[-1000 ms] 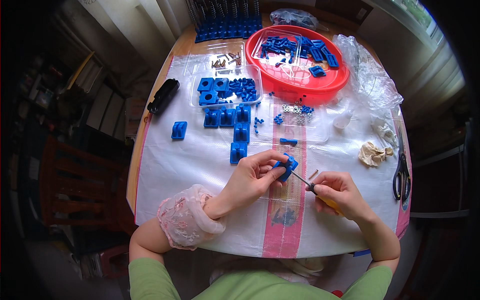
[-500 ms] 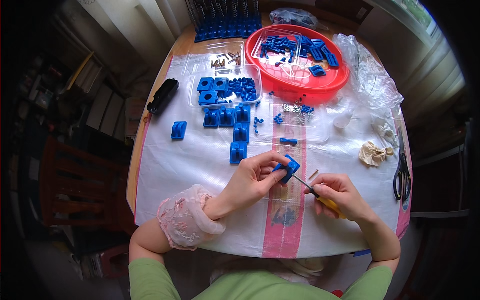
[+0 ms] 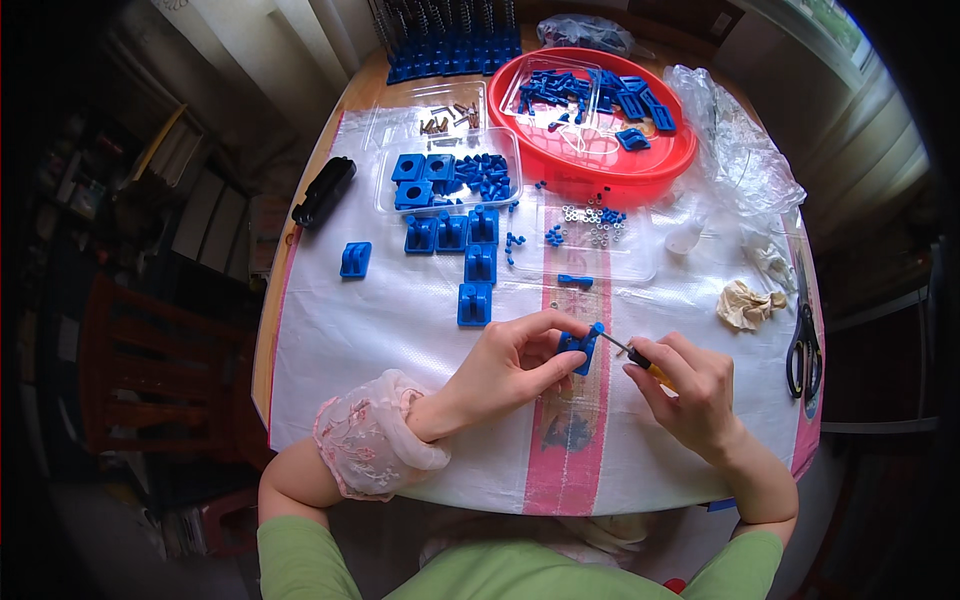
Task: Assemble blue plastic lighting components using a screwdriver to adjust or pry parts as needed.
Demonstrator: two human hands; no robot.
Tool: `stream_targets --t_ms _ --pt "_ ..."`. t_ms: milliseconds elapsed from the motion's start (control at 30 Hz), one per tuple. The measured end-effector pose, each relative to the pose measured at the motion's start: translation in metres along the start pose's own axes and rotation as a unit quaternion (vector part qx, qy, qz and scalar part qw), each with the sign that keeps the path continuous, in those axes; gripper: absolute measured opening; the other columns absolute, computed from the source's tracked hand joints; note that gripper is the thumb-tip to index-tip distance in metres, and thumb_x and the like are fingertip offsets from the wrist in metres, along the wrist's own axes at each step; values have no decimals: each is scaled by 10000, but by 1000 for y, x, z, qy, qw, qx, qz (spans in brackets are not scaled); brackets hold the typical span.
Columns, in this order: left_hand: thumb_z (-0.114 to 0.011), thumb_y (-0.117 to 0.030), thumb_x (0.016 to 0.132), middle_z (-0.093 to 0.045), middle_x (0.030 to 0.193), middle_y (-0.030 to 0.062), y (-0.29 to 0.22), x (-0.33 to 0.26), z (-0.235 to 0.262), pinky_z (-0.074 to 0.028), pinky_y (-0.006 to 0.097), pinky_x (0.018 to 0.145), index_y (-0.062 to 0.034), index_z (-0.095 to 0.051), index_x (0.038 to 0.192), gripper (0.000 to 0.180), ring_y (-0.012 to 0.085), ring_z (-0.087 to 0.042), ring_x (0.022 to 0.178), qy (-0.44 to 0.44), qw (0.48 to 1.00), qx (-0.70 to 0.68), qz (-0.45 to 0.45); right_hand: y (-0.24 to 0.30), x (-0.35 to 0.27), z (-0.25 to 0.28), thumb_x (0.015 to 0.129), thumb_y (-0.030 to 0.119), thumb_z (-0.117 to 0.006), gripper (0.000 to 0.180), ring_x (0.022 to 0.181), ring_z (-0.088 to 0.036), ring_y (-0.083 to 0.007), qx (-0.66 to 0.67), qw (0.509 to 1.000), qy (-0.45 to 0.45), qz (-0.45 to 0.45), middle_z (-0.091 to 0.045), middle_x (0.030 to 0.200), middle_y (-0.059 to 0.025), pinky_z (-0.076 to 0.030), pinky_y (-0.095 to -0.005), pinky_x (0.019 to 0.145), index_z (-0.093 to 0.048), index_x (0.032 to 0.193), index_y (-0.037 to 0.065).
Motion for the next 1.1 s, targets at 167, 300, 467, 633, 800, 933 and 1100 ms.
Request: stream_targets --t_ms 167,300,467,633,800,933,1100 --pt "-638 -61 990 -717 978 44 5 4 6 -562 241 754 -36 -598 1264 279 84 -674 867 -37 997 -70 -1 -2 2 -1 802 84 -778 244 558 -605 -228 0 1000 -29 -4 -621 741 -56 -453 -356 498 -699 1031 59" --pt "-637 -64 992 -708 1035 54 5 6 8 -570 260 812 -28 -572 1278 295 89 -668 925 -35 993 -107 22 -1 1 -4 798 81 -779 232 557 -606 -227 23 1000 -6 0 -622 737 -58 -458 -351 500 -699 1015 58" --pt "-676 -69 969 -708 1041 50 8 6 7 -564 265 827 -27 -584 1234 284 86 -663 925 -16 998 -62 -26 2 -1 -6 790 83 -784 231 559 -611 -228 25 1000 -1 1 -620 734 -58 -464 -346 501 -700 1003 59" --pt "-723 -90 940 -699 1017 32 2 5 7 -546 226 777 -36 -605 1176 269 61 -642 890 -15 999 -22 -33 2 0 -4 788 64 -782 231 554 -618 -221 46 999 -12 7 -634 733 -61 -461 -339 492 -700 1004 52" --pt "-742 -75 903 -684 998 32 3 4 8 -519 183 700 -36 -609 1140 274 41 -625 857 -30 998 -38 -28 0 2 1 781 -5 -772 239 559 -643 -212 111 992 -58 -21 -657 736 -85 -466 -319 487 -692 1005 23" --pt "-723 15 865 -663 1039 58 3 4 11 -539 238 709 -16 -588 1123 293 88 -637 837 -28 998 -62 -10 -3 1 -2 781 -18 -770 240 567 -653 -215 116 992 -51 -15 -658 738 -93 -472 -316 491 -687 1004 13" --pt "-713 -76 897 -675 1007 51 4 3 10 -487 193 624 -27 -602 1127 260 47 -599 774 -29 996 -83 -21 0 1 -4 786 -1 -772 229 557 -641 -216 115 993 -27 -8 -652 734 -85 -467 -324 487 -685 997 16"
Point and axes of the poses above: each hand's wrist, its own x-axis towards the middle knuckle, its own z-axis out of the back of the hand, y = z × x, the point moved 3 cm from there along x, towards the middle knuckle
